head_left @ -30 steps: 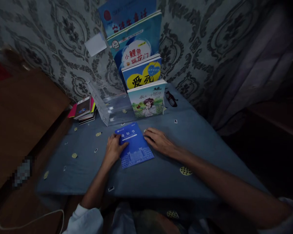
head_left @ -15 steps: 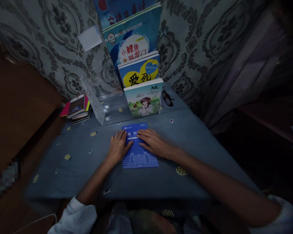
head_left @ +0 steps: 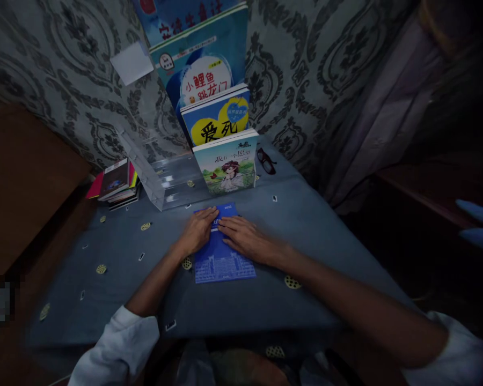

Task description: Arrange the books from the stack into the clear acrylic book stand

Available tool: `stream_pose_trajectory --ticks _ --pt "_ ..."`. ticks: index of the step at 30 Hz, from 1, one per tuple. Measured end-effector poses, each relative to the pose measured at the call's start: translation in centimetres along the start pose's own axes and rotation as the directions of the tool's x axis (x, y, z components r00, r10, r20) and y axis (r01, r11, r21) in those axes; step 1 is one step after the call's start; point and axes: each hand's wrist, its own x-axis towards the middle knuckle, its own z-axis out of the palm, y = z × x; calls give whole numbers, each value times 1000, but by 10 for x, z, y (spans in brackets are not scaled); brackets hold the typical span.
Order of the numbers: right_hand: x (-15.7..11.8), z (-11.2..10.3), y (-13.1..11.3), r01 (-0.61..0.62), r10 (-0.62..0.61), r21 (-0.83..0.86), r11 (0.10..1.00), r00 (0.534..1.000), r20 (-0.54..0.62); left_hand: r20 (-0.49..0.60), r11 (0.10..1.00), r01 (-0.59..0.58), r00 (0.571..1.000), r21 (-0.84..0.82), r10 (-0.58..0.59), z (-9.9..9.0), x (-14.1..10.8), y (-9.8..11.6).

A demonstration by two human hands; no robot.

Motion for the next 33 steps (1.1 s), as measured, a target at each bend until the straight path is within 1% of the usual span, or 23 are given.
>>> stream_pose_trajectory --ticks 3,6,9,12,14,17,20,22,25,30,33 --pt "2 2 -1 37 -36 25 999 999 -22 80 995 -90 992 -49 94 -4 15 -2" --pt "3 5 0 67 -65 52 996 998 -23 160 985 -156 973 -72 165 -11 29 1" --pt "3 5 0 69 -68 72 995 998 -18 218 985 -168 960 -45 174 -17 37 9" --pt "3 2 0 62 -62 111 992 998 -9 230 991 -131 964 -10 130 -19 38 16" --pt "2 -1 -1 51 -51 142 988 999 -9 206 995 -101 973 -7 101 -15 37 18" --pt "1 -5 -2 33 -32 175 984 999 -8 133 997 -72 988 -11 73 -5 32 18" --pt "-1 -4 2 -11 11 140 990 1000 0 48 999 -50 998 -3 50 5 26 15" --pt "-2 -2 8 -46 46 102 994 999 4 2 999 -34 999 14 34 7 19 13" --pt "-3 -1 19 -93 91 76 993 996 23 -47 998 28 999 54 -26 5 6 12" --pt "-1 -4 32 -181 176 64 981 982 75 -107 967 220 972 129 -207 -1 -14 13" --pt "1 -7 37 -208 200 77 975 975 97 -119 955 262 962 141 -246 -1 -21 13"
